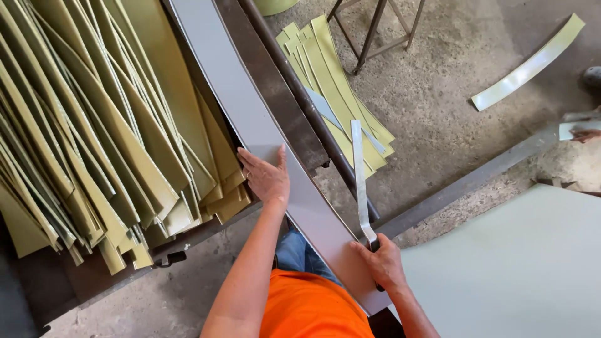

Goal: Scraping the edges of long metal strips using a handheld scraping tool.

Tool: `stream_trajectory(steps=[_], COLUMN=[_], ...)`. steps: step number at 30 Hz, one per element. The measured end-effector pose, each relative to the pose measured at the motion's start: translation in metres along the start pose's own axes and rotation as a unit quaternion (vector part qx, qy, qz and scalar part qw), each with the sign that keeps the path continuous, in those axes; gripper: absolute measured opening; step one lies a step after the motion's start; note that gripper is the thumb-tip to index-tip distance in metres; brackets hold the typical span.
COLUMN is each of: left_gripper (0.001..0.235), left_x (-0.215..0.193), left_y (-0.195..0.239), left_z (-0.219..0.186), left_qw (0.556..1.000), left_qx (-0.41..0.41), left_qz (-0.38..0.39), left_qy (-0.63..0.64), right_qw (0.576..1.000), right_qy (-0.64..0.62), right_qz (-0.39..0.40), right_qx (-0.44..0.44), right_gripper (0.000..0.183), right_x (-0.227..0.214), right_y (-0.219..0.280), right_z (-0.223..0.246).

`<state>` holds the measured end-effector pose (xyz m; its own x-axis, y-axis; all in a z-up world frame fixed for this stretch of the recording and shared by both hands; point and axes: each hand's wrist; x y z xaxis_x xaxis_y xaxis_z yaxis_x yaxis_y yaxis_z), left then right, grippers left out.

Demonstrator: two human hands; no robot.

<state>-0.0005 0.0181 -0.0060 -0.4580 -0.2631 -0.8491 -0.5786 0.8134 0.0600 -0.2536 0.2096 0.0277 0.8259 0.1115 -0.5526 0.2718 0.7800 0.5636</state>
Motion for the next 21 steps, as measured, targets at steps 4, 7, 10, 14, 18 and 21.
stream_trajectory(steps=[4,7,10,14,18,21], left_gripper=[0.118,0.118,0.12,0.115,0.085,0.064], left_x=[0.007,0.004,-0.002,-0.003,-0.011,-0.005], left_y=[0.002,0.001,-0.006,-0.009,0.007,0.015], left_z=[0.005,0.0,-0.011,-0.013,-0.014,-0.011], left_qw=[0.999,0.999,0.999,1.0,0.976,0.948], left_qx=[0.032,0.023,0.004,0.012,0.165,0.261], left_qz=[-0.008,0.005,0.029,0.007,-0.032,0.073], left_qy=[0.024,0.026,0.023,-0.021,-0.142,-0.167], right_qw=[0.999,0.999,0.998,1.0,0.999,1.0], right_qy=[-0.03,-0.044,-0.061,-0.024,-0.016,0.018], right_qz=[0.013,0.018,0.019,0.007,0.014,-0.005], right_qx=[0.0,0.001,-0.007,0.005,0.029,0.024], right_gripper=[0.046,0.046,0.046,0.048,0.046,0.043], right_x=[0.001,0.004,0.005,0.002,-0.001,-0.011], right_y=[0.002,0.004,-0.002,0.002,0.002,0.005], right_z=[0.0,-0.002,0.005,0.019,0.026,0.018])
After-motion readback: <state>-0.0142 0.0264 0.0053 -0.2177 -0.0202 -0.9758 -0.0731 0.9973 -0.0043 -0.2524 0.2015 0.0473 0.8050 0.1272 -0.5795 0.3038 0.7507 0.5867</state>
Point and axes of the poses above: each hand's wrist, its own y-axis away from the middle knuckle, its own x-axis out of the palm, z = x × y, and after that the axes turned 2 degrees about z, right-handed
